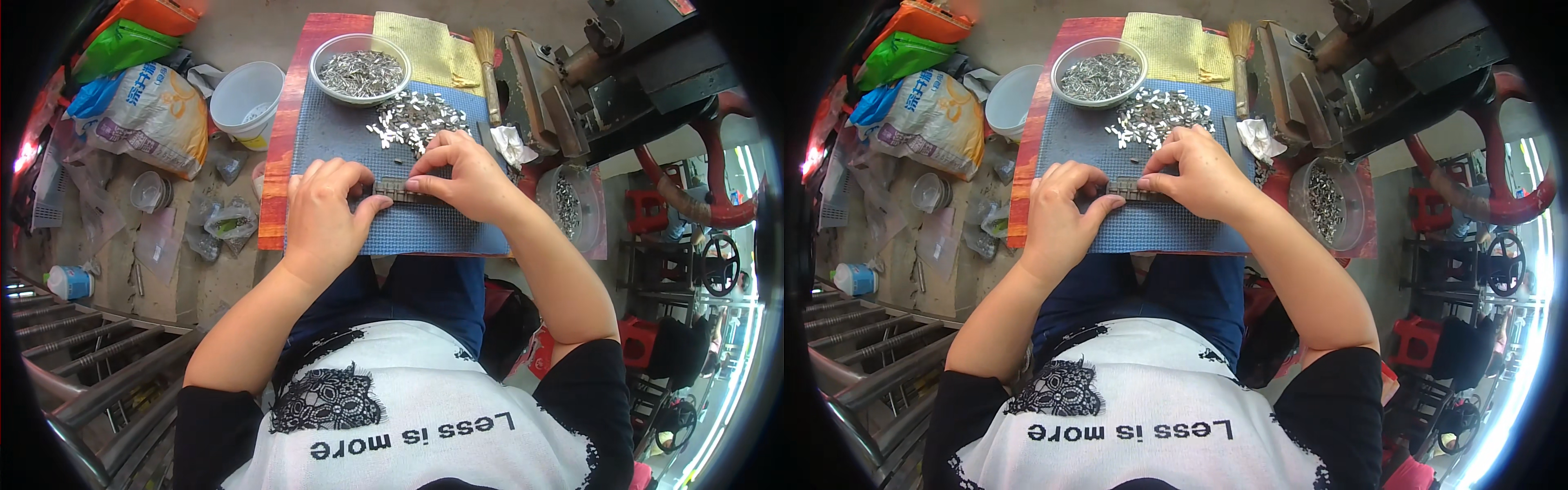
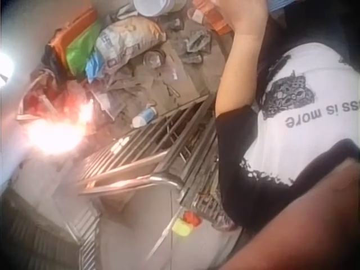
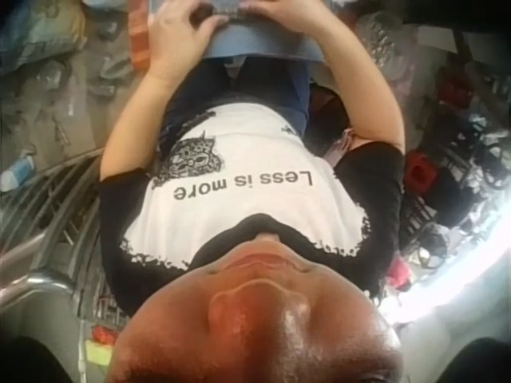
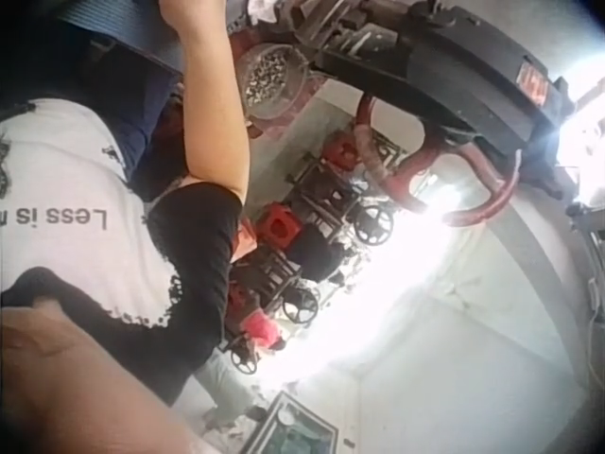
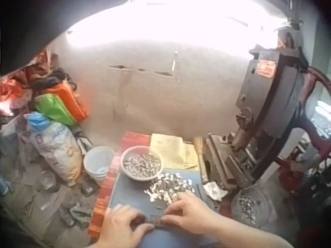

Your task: Load small metal parts into a fixture and operate a manual press machine to assemble or stamp them.

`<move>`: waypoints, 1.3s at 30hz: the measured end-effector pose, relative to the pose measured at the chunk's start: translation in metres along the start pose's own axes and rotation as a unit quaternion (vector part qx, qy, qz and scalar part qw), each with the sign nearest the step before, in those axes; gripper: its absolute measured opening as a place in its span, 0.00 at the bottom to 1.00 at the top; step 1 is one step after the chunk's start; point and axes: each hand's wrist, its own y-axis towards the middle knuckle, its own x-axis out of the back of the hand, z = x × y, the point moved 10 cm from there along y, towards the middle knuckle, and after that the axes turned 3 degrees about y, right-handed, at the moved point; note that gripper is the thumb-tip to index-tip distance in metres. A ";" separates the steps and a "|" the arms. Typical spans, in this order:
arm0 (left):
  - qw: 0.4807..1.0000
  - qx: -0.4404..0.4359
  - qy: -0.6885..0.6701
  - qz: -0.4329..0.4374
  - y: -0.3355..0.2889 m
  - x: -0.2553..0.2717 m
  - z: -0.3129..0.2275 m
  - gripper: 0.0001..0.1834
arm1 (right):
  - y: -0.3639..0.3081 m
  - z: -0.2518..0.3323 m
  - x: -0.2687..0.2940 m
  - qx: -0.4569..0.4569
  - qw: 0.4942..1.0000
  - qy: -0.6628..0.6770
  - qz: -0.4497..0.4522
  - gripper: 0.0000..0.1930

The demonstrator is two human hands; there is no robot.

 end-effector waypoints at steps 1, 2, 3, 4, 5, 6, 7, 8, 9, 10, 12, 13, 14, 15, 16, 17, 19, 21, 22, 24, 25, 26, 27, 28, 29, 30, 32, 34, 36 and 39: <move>1.000 0.000 0.002 0.002 0.000 0.000 0.000 0.12 | -0.001 -0.002 0.001 -0.002 1.000 0.011 0.004 0.09; 1.000 0.001 0.004 0.003 0.000 0.000 0.000 0.12 | -0.003 -0.003 0.002 -0.003 1.000 0.022 0.008 0.09; 1.000 0.000 0.004 0.004 0.000 0.000 -0.001 0.12 | -0.004 -0.005 0.002 -0.004 1.000 0.022 0.008 0.09; 1.000 0.000 0.007 0.003 0.000 0.001 -0.001 0.12 | -0.004 -0.007 0.002 -0.002 1.000 0.023 0.003 0.09; 1.000 -0.001 0.009 0.002 0.001 0.001 -0.002 0.13 | -0.006 -0.009 0.004 -0.002 1.000 0.024 -0.002 0.10; 1.000 -0.002 0.008 0.004 0.000 0.001 -0.002 0.13 | -0.006 -0.009 0.004 -0.003 1.000 0.024 -0.003 0.10; 1.000 0.000 0.010 0.004 0.000 0.001 -0.002 0.13 | -0.006 -0.007 0.004 -0.004 1.000 0.020 -0.005 0.10; 1.000 0.001 0.013 0.005 0.001 0.001 -0.002 0.13 | -0.005 -0.006 0.003 -0.003 1.000 0.017 -0.008 0.09; 1.000 0.000 0.013 0.007 0.001 0.000 -0.002 0.13 | -0.005 -0.004 0.002 0.005 1.000 0.007 -0.014 0.09; 1.000 0.002 0.013 0.008 0.001 0.000 -0.002 0.13 | -0.006 -0.004 0.003 0.004 1.000 0.007 -0.015 0.09; 1.000 0.004 0.013 0.009 0.001 -0.001 -0.001 0.12 | -0.007 -0.007 0.003 -0.009 1.000 0.017 -0.008 0.09; 1.000 0.002 0.014 0.009 0.002 -0.001 -0.002 0.12 | -0.008 -0.008 0.004 -0.010 1.000 0.017 -0.009 0.09; 1.000 0.001 0.014 0.010 0.002 -0.001 -0.002 0.12 | -0.010 -0.012 0.006 -0.015 1.000 0.012 -0.010 0.10; 1.000 0.000 0.013 0.010 0.002 -0.001 -0.003 0.12 | -0.012 -0.015 0.009 -0.020 1.000 0.007 -0.011 0.10; 1.000 0.002 0.013 0.011 0.002 -0.001 -0.002 0.12 | -0.013 -0.015 0.012 -0.022 1.000 0.006 -0.012 0.10; 1.000 0.003 0.013 0.012 0.001 -0.002 -0.001 0.12 | -0.014 -0.017 0.013 -0.029 1.000 0.006 -0.004 0.10; 1.000 0.002 0.009 0.013 0.001 -0.002 -0.001 0.12 | -0.016 -0.021 0.016 -0.039 0.999 0.006 0.003 0.10; 1.000 0.000 0.005 0.014 0.001 -0.001 -0.002 0.12 | -0.018 -0.029 0.017 -0.062 0.997 0.043 0.014 0.10; 1.000 0.001 0.008 0.010 0.001 0.000 -0.002 0.12 | -0.019 -0.031 0.019 -0.064 0.997 0.042 0.012 0.10; 1.000 0.001 0.010 0.006 0.002 0.000 -0.003 0.11 | -0.020 -0.036 0.019 -0.074 0.995 0.067 0.024 0.11; 1.000 0.001 0.011 0.007 0.002 0.000 -0.003 0.11 | -0.021 -0.037 0.021 -0.076 0.995 0.067 0.023 0.11; 1.000 0.001 0.013 0.008 0.002 0.000 -0.003 0.11 | -0.023 -0.039 0.022 -0.095 0.992 0.079 0.031 0.10; 1.000 0.000 0.012 0.009 0.001 -0.001 -0.003 0.11 | -0.025 -0.042 0.021 -0.114 0.988 0.091 0.039 0.10; 1.000 0.000 0.012 0.006 0.001 0.000 -0.003 0.11 | -0.025 -0.042 0.022 -0.116 0.988 0.091 0.038 0.10; 1.000 -0.002 0.012 0.003 0.001 0.000 -0.003 0.11 | -0.026 -0.044 0.022 -0.125 0.987 0.091 0.043 0.10; 1.000 -0.002 0.011 0.004 0.001 0.000 -0.003 0.11 | -0.027 -0.045 0.021 -0.135 0.985 0.092 0.048 0.10; 1.000 -0.004 0.006 0.009 0.001 -0.001 -0.003 0.11 | -0.029 -0.047 0.020 -0.157 0.979 0.114 0.055 0.09; 1.000 -0.003 0.007 0.011 0.001 -0.001 -0.002 0.11 | -0.030 -0.049 0.018 -0.179 0.972 0.136 0.062 0.08; 1.000 -0.001 0.009 0.011 0.000 -0.001 0.000 0.11 | -0.029 -0.048 0.019 -0.172 0.975 0.124 0.058 0.07; 1.000 -0.006 0.012 0.004 -0.001 0.000 -0.002 0.11 | -0.025 -0.053 0.021 -0.200 0.964 0.173 0.033 0.11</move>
